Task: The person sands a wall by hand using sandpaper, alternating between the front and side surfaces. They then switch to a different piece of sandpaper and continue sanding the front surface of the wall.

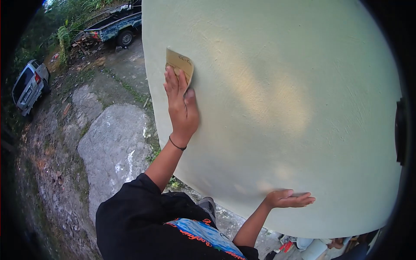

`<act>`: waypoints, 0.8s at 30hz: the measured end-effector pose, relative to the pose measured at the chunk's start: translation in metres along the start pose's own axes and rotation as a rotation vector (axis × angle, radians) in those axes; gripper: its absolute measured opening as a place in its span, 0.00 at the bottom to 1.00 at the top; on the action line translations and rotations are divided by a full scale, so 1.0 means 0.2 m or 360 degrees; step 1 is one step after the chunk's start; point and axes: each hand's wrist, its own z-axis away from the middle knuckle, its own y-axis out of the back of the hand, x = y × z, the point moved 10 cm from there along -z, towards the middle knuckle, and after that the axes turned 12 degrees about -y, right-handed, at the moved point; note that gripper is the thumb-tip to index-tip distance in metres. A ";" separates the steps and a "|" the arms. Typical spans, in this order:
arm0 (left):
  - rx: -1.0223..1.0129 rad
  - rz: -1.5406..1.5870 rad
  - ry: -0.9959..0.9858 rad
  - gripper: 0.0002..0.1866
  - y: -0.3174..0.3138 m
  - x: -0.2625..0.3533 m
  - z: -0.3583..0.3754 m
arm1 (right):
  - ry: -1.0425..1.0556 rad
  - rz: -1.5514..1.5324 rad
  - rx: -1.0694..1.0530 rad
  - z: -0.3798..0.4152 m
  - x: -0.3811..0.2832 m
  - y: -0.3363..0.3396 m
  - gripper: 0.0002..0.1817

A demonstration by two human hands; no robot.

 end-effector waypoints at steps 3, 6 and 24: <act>0.0278 -0.0009 0.0051 0.24 0.08 -0.09 -0.34 | -0.0052 0.0049 -0.0009 0.00 -0.01 0.00 0.28; 0.0239 -0.0080 -0.0060 0.24 0.01 0.07 -0.27 | -0.0041 0.0052 -0.0015 0.00 0.00 0.00 0.28; -0.0156 0.0076 -0.0270 0.24 -0.13 0.37 0.01 | -0.0078 -0.0106 -0.0021 0.01 0.03 0.00 0.29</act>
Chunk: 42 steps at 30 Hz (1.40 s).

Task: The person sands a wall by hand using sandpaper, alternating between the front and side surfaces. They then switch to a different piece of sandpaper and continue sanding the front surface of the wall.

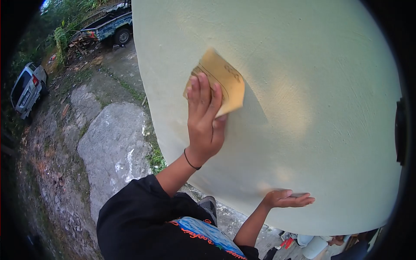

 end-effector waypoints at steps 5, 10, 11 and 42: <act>-0.0210 -0.0150 0.0072 0.25 0.03 -0.13 0.16 | 0.0018 0.0027 -0.0028 -0.01 0.01 0.00 0.29; 0.0277 -0.0140 0.0402 0.24 0.24 -0.49 -0.33 | 0.0030 0.0027 -0.0014 0.00 0.01 0.01 0.29; 0.0395 -0.0127 0.0494 0.24 0.27 -0.52 -0.34 | 0.0045 0.0045 -0.0011 -0.01 0.00 0.01 0.29; 0.0443 -0.0135 0.0443 0.26 0.28 -0.55 -0.41 | 0.0083 0.0097 0.0031 -0.01 -0.03 0.03 0.27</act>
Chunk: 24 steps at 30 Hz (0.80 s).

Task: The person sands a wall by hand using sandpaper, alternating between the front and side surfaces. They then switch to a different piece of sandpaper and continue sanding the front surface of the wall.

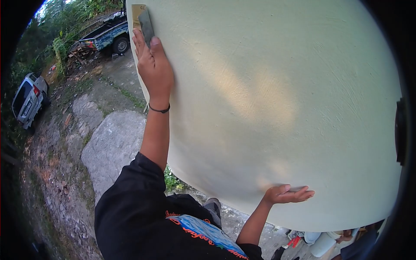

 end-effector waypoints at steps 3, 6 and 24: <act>-0.0342 0.0075 -0.0481 0.23 -0.06 0.40 0.43 | -0.0026 0.0015 -0.0029 0.02 0.04 -0.02 0.29; -0.0671 0.0004 -0.0601 0.24 -0.08 0.40 0.71 | -0.0018 0.0008 -0.0023 0.02 0.05 -0.02 0.29; -0.0467 -0.0022 -0.0605 0.24 -0.07 0.30 0.49 | 0.0034 -0.0003 0.0003 0.01 -0.01 0.00 0.28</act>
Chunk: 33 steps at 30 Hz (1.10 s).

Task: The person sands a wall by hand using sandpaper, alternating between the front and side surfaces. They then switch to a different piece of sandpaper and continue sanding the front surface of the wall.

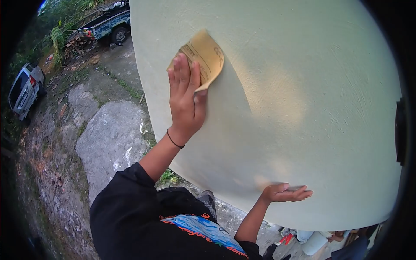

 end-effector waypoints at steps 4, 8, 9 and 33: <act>0.0318 0.0027 0.0388 0.26 0.16 -0.47 -0.38 | 0.0010 0.0015 0.0014 0.01 0.01 -0.01 0.28; 0.0398 -0.0055 0.0153 0.24 0.12 -0.19 -0.31 | -0.0053 -0.0045 -0.0036 0.01 0.04 -0.02 0.29; 0.0209 0.0007 0.0142 0.25 0.06 -0.08 -0.18 | -0.0060 -0.0044 -0.0051 0.01 0.05 -0.02 0.29; 0.0009 -0.0002 -0.0270 0.25 -0.07 0.26 -0.38 | -0.0076 0.0019 -0.0075 0.01 0.03 -0.02 0.28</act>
